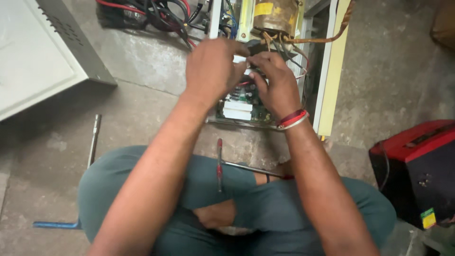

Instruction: The person removes components from a circuit board inside a metal enclosure using a screwdriver and pliers, handles a small white connector, and adjusts wires within the device while sitting on the floor.

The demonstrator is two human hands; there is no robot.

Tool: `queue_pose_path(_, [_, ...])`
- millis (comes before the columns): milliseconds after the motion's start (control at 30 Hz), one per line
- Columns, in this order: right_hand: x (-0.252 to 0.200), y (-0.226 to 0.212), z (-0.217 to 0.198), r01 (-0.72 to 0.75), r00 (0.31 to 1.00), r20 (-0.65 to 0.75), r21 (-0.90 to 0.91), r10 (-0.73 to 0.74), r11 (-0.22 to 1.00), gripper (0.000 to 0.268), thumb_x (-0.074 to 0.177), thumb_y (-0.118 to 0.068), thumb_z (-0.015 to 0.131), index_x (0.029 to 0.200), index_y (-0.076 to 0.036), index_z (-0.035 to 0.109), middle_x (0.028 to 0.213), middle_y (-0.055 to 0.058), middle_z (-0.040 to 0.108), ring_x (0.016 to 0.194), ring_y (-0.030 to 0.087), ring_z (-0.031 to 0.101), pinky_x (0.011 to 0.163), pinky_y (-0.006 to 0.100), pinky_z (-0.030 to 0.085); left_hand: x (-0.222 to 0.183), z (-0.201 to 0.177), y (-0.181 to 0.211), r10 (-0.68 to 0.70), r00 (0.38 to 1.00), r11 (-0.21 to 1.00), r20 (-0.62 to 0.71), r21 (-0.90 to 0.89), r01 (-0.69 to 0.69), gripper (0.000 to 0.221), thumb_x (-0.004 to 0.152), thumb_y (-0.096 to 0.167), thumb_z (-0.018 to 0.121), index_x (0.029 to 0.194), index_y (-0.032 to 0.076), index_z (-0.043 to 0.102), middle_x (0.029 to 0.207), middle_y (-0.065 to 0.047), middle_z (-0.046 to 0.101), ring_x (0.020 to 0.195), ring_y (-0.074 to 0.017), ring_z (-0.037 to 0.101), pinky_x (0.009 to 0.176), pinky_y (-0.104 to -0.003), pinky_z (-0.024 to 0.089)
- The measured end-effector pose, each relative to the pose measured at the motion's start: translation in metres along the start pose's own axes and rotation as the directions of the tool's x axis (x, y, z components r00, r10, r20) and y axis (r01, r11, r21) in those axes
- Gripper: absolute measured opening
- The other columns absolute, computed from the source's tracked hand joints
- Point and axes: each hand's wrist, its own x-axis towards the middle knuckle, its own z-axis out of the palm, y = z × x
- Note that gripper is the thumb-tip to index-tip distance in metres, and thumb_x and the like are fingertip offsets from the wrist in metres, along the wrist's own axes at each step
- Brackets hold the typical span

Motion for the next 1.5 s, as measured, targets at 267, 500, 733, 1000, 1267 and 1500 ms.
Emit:
queue_pose_path(267, [0.001,0.005,0.005,-0.024,0.996,-0.087,0.01,0.025,1.0,0.023,0.094,-0.001,0.075,0.116,-0.006,0.07,0.112,0.014,0.064,0.102,0.035,0.068,0.085,0.043,0.055,-0.011,0.019,0.0,0.073,0.997,0.968,-0.012,0.242,-0.068,0.015,0.08,0.019,0.079,0.094,0.014,0.08,0.083,-0.012,0.072,0.081,-0.0352,0.07,0.067,-0.049,0.053])
queue_pose_path(500, [-0.004,0.005,0.012,-0.02,0.993,-0.12,-0.042,0.015,0.999,0.024,0.098,-0.002,0.069,0.121,-0.005,0.061,0.119,0.017,0.058,0.102,0.041,0.064,0.083,0.049,0.052,-0.012,0.021,0.003,0.086,0.996,0.959,-0.021,0.273,-0.077,0.011,0.083,0.02,0.079,0.094,0.018,0.081,0.086,-0.009,0.07,0.08,-0.0326,0.069,0.065,-0.048,0.052])
queue_pose_path(733, [-0.005,0.004,0.015,-0.031,0.991,-0.13,-0.018,0.028,0.999,0.024,0.099,-0.001,0.066,0.122,-0.005,0.06,0.119,0.018,0.057,0.105,0.041,0.064,0.085,0.049,0.052,-0.009,0.016,0.005,0.094,0.996,0.954,0.004,0.285,-0.091,0.016,0.081,0.022,0.08,0.095,0.017,0.081,0.087,-0.009,0.071,0.082,-0.0313,0.069,0.068,-0.046,0.053])
queue_pose_path(1000, [-0.006,0.004,0.017,-0.001,0.988,-0.151,-0.003,0.001,1.0,0.025,0.1,0.001,0.066,0.124,-0.004,0.06,0.118,0.018,0.055,0.107,0.04,0.063,0.089,0.047,0.052,-0.009,0.017,0.004,0.081,0.997,0.957,0.012,0.278,-0.081,0.016,0.082,0.023,0.081,0.096,0.016,0.08,0.089,-0.009,0.072,0.084,-0.0307,0.07,0.069,-0.045,0.053])
queue_pose_path(1267, [-0.005,0.006,0.02,-0.002,0.987,-0.158,0.021,0.005,1.0,0.024,0.101,0.002,0.066,0.123,-0.003,0.06,0.119,0.019,0.055,0.109,0.039,0.063,0.09,0.046,0.052,-0.009,0.015,0.009,0.044,0.999,0.963,-0.016,0.266,-0.038,0.02,0.08,0.023,0.083,0.098,0.015,0.079,0.09,-0.008,0.074,0.083,-0.0303,0.071,0.068,-0.044,0.054])
queue_pose_path(1500, [-0.005,0.005,0.016,-0.003,0.992,-0.129,0.027,0.006,1.0,0.025,0.098,0.001,0.068,0.122,-0.004,0.063,0.118,0.018,0.055,0.104,0.037,0.064,0.087,0.044,0.053,-0.006,0.011,0.01,0.039,0.998,0.98,-0.042,0.196,-0.03,0.013,0.082,0.022,0.08,0.092,0.015,0.079,0.085,-0.008,0.074,0.079,-0.031,0.07,0.065,-0.045,0.053])
